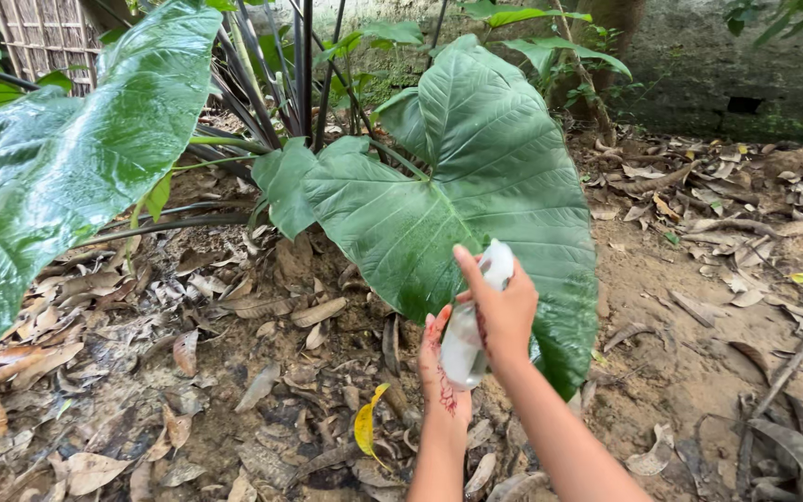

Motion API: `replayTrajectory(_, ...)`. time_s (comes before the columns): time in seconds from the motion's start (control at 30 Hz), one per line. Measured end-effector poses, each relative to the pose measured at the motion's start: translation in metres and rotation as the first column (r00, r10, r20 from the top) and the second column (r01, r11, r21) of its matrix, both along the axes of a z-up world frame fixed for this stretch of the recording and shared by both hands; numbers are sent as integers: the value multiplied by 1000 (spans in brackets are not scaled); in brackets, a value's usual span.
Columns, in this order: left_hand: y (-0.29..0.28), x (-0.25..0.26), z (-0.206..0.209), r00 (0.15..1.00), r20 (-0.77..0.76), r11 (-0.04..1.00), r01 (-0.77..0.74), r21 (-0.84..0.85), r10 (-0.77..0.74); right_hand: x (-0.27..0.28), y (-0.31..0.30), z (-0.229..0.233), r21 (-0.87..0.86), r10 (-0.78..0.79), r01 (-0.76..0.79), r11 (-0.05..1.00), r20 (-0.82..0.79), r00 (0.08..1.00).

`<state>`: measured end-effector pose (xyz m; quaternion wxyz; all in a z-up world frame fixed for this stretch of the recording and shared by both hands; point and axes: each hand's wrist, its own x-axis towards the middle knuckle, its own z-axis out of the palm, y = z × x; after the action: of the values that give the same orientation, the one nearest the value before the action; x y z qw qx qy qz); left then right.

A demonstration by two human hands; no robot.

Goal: The person sprays water from a bottle onto the large green leaves of a plant and wipes them by hand.

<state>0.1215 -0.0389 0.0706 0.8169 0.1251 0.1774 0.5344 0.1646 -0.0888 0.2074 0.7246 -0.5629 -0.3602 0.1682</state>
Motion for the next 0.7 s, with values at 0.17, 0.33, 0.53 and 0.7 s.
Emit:
replayTrajectory(0.17,18,-10,-47,992,90,995,-94,31,91,-28,-9,-41,19,244,-253,967,194,950)
replayTrajectory(0.33,11,-34,-49,997,61,999,-43,11,42,-25,-17,-62,126,445,-462,878,140,885)
replayTrajectory(0.53,15,-25,-39,987,-132,990,-76,116,91,4,-11,-63,83,358,-350,933,-126,925)
replayTrajectory(0.7,27,-39,-39,780,-596,967,-48,248,192,51,-11,-67,11,344,-344,939,-87,935)
